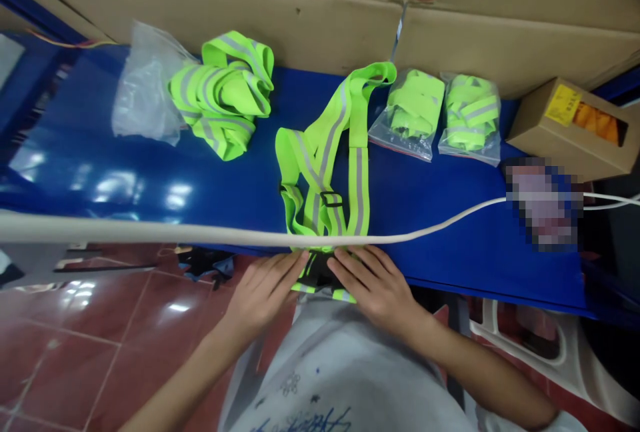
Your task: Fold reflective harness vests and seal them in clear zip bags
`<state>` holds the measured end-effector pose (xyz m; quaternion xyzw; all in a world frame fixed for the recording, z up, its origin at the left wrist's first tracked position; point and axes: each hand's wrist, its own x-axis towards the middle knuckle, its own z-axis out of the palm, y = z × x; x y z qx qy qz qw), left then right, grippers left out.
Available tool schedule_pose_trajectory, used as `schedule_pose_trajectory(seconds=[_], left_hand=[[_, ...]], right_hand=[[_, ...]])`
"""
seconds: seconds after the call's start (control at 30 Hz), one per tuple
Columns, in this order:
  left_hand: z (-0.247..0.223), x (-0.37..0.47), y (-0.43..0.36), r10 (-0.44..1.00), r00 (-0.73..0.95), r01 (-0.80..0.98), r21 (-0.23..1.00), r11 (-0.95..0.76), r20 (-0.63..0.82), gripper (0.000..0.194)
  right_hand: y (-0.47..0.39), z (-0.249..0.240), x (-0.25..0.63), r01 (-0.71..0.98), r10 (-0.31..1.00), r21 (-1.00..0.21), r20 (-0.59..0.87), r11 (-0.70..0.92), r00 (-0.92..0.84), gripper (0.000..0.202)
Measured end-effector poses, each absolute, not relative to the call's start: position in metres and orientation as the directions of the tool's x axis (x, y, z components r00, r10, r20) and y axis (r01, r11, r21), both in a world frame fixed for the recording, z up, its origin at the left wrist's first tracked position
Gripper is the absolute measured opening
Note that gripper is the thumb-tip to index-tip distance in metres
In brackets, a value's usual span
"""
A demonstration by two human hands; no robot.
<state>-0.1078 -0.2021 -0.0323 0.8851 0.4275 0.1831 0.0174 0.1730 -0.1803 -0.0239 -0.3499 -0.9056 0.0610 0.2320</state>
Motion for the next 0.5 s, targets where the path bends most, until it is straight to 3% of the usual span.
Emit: schedule_pose_trajectory(seconds=[0.2,0.3,0.37,0.5], left_hand=[[-0.022,-0.096,-0.193,0.782,0.488,0.674,0.402,-0.620,0.388,0.024],[-0.016,-0.104,-0.190,0.850,0.407,0.620,0.582,-0.526,0.335,0.042],[-0.011,-0.110,-0.185,0.924,0.244,0.642,0.665,-0.383,0.296,0.049],[-0.004,-0.107,-0.163,0.997,-0.076,0.625,0.780,0.024,0.031,0.032]], right_hand=[[-0.173,-0.016,0.175,0.582,0.725,-0.441,0.318,0.683,-0.610,0.047],[-0.175,-0.017,0.178,0.608,0.713,-0.374,0.323,0.701,-0.623,0.047],[-0.179,-0.019,0.181,0.607,0.685,-0.318,0.303,0.728,-0.662,0.045],[-0.184,-0.019,0.182,0.574,0.666,-0.347,0.277,0.742,-0.693,0.071]])
